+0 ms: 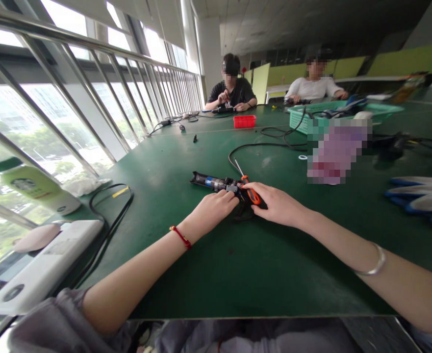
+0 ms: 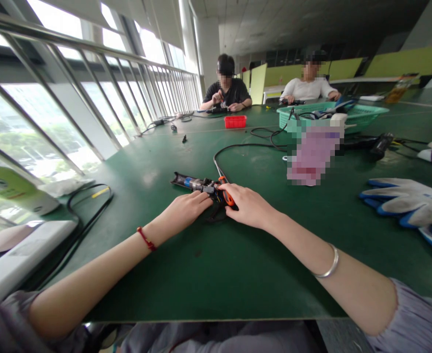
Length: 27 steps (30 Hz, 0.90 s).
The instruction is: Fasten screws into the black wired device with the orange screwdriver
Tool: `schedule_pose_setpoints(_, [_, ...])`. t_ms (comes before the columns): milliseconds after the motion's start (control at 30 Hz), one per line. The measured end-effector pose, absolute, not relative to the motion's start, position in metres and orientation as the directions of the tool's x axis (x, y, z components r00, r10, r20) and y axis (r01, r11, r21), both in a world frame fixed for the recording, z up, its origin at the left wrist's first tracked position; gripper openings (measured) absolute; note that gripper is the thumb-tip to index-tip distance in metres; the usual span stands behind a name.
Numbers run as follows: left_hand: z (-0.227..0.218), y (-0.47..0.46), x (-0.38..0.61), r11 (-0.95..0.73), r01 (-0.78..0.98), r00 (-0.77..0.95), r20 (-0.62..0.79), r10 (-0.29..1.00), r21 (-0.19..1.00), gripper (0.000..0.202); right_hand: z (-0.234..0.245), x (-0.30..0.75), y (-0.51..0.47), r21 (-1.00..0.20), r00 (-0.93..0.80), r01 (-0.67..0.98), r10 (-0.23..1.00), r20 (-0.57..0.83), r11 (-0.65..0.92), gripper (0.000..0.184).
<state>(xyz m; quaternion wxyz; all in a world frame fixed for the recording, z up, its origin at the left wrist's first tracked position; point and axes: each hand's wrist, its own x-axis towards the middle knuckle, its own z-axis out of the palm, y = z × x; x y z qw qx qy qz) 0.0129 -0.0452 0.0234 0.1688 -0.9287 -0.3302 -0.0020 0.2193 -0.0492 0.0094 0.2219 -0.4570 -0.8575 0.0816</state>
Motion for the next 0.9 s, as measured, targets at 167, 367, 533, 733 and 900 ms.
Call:
schedule_pose_setpoints(167, [0.027, -0.05, 0.016, -0.732, 0.595, 0.789, 0.064, 0.612, -0.331, 0.016, 0.012, 0.221, -0.05, -0.307, -0.48, 0.773, 0.829, 0.288, 0.555, 0.051])
schedule_pose_setpoints(367, [0.02, -0.043, 0.011, -0.73, 0.67, 0.736, 0.259, 0.626, -0.139, 0.012, 0.016, 0.218, -0.054, -0.241, -0.513, 0.785, 0.818, 0.26, 0.57, 0.049])
schedule_pose_setpoints(533, [0.012, -0.027, 0.011, -0.659, 0.731, 0.452, 0.599, 0.661, 0.176, 0.014, 0.018, 0.216, -0.054, -0.257, -0.514, 0.776, 0.814, 0.271, 0.576, 0.043])
schedule_pose_setpoints(733, [0.006, -0.019, 0.015, -0.645, 0.711, 0.375, 0.625, 0.685, 0.28, 0.012, 0.017, 0.217, -0.052, -0.312, -0.483, 0.767, 0.825, 0.293, 0.56, 0.039])
schedule_pose_setpoints(900, [0.003, -0.013, 0.016, -0.662, 0.699, 0.387, 0.635, 0.669, 0.271, 0.009, 0.017, 0.217, -0.052, -0.331, -0.476, 0.756, 0.821, 0.314, 0.565, 0.036])
